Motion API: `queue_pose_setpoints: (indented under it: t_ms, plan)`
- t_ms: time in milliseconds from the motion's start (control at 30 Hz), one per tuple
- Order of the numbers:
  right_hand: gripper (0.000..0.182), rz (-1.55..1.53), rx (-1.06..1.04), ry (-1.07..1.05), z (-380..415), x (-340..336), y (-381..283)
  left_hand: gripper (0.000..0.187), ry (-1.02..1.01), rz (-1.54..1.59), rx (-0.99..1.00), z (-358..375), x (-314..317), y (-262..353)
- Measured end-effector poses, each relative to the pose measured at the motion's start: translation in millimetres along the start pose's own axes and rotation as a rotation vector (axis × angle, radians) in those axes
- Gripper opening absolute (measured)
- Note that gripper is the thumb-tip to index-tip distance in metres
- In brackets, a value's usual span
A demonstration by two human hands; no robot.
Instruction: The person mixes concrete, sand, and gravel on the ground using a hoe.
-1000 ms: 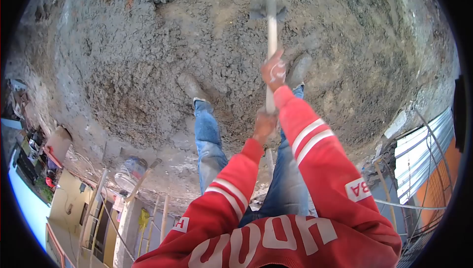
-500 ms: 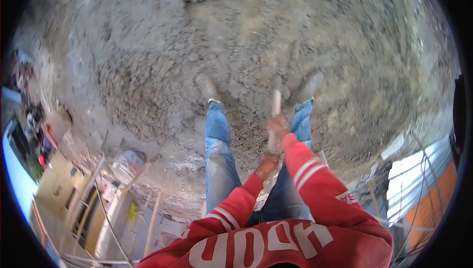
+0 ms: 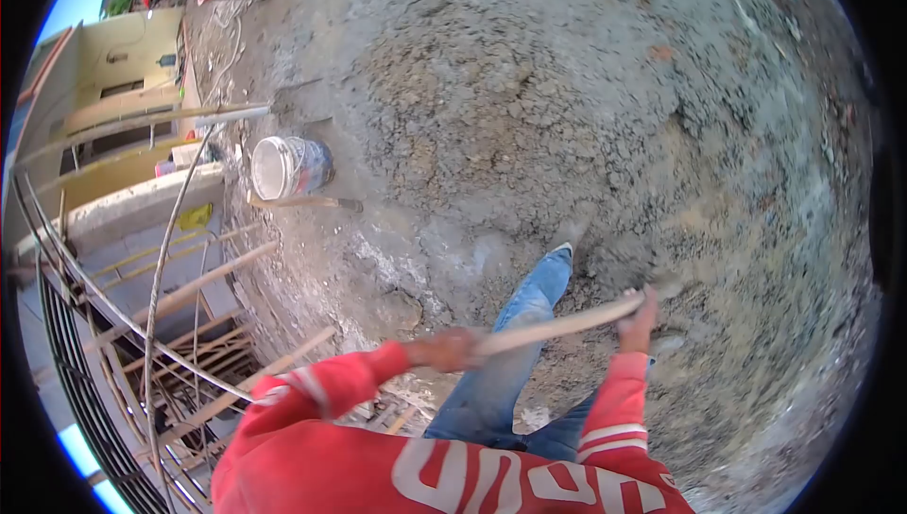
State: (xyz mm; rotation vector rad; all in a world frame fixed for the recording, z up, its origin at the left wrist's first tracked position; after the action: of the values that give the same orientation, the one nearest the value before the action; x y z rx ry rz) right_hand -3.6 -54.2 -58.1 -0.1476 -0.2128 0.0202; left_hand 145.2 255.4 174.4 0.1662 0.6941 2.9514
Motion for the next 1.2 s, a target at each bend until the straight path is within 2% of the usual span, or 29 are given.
queue_pose_setpoints:
  t_ms: [33, 67, 100, 133, 167, 200, 233, 300, 367, 400, 433, 500, 567, 600, 633, 667, 700, 733, 767, 800, 833, 867, 933, 1000, 1067, 1133, 1200]
  plan:
    - [0.023, 0.005, 0.017, -0.058, 13, 49, 20, 0.054, 0.282, -0.045, 0.08, 38, 1, -36]
    - [0.019, -0.036, 0.048, -0.065, 28, 95, 52, 0.058, 0.422, 0.07, 0.154, 80, -28, -37]
    - [0.02, 0.012, -0.086, -0.006, 64, 158, 82, 0.06, 0.275, 0.136, -0.097, 112, -41, -84]
    - [0.025, 0.064, -0.057, -0.228, 77, 187, 118, 0.057, 0.503, 0.009, -0.117, 144, -69, -82]
    - [0.026, -0.066, 0.199, -0.402, 59, 206, 160, 0.053, 0.576, -0.097, -0.227, 173, -83, -131]
    - [0.027, 0.001, 0.347, -0.408, 94, 247, 165, 0.046, 0.664, -0.289, -0.381, 201, -98, -158]
    - [0.031, 0.021, 0.415, -0.497, 98, 262, 188, 0.04, 0.624, -0.335, -0.506, 223, -121, -137]
    - [0.028, -0.015, 0.448, -0.483, 133, 278, 204, 0.038, 0.597, -0.359, -0.611, 254, -137, -161]
    - [0.026, -0.048, 0.399, -0.505, 159, 257, 195, 0.039, 0.497, -0.423, -0.685, 251, -144, -131]
    - [0.023, -0.067, 0.335, -0.545, 159, 243, 178, 0.041, 0.442, -0.486, -0.667, 240, -140, -125]
    - [0.023, -0.116, 0.273, -0.48, 151, 223, 156, 0.042, 0.386, -0.558, -0.632, 227, -131, -120]
    - [0.02, -0.135, 0.216, -0.381, 133, 166, 109, 0.042, 0.428, -0.493, -0.427, 169, -101, -83]
    - [0.018, -0.208, -0.041, -0.257, 85, 94, 68, 0.041, 0.378, -0.32, -0.248, 79, -59, 1]
    - [0.018, -0.21, -0.15, -0.201, 62, 55, 41, 0.041, 0.338, -0.242, -0.065, 30, -36, 37]
    - [0.016, -0.293, -0.19, -0.108, 37, 16, 23, 0.039, 0.269, -0.279, -0.122, -15, -7, 65]
    - [0.015, -0.336, -0.186, 0.032, 30, -10, -8, 0.037, 0.283, -0.28, -0.172, -59, 27, 77]
    - [0.016, -0.299, -0.236, 0.086, 23, -43, -32, 0.046, 0.238, -0.255, -0.067, -108, 61, 87]
    - [0.017, -0.259, -0.281, 0.143, 18, -76, -49, 0.04, 0.259, -0.154, 0.082, -154, 91, 117]
    - [0.021, -0.119, -0.352, 0.209, 19, -103, -63, 0.043, 0.221, -0.077, -0.055, -200, 127, 130]
    - [0.025, 0.023, -0.417, 0.274, 18, -128, -73, 0.041, 0.277, -0.045, 0.085, -241, 158, 147]
    - [0.025, 0.008, -0.41, 0.29, 7, -159, -76, 0.04, 0.24, -0.081, 0.111, -279, 185, 159]
    - [0.029, 0.431, -0.594, 0.535, -14, -190, -81, 0.036, 0.235, -0.005, 0.138, -314, 209, 173]
    - [0.038, 0.912, -0.654, 0.784, -42, -230, -98, 0.031, 0.19, 0.044, 0.097, -357, 234, 206]
    - [0.043, 0.929, -0.547, 0.801, -54, -244, -113, 0.028, 0.18, 0.022, 0.03, -394, 257, 197]
    - [0.045, 1.084, -0.479, 0.803, -55, -242, -112, 0.026, 0.18, 0.004, -0.036, -403, 270, 175]
    - [0.046, 1.062, -0.437, 0.779, -48, -236, -93, 0.029, 0.04, 0.194, -0.027, -394, 275, 153]
    - [0.047, 1.062, -0.355, 0.753, -33, -225, -62, 0.033, 0.067, -0.095, -0.051, -380, 289, 97]
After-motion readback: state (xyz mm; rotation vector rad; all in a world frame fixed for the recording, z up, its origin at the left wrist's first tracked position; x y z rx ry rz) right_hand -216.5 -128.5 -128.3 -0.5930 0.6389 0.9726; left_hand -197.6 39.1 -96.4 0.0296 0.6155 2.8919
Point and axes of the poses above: each hand's wrist, its own z-axis away from the middle knuckle, its own x-axis out of the palm, y = z × x, the point moved 1 cm from there along -z, towards the middle knuckle, and after that the axes turned 5 degrees about -y, right-handed, at the moved point
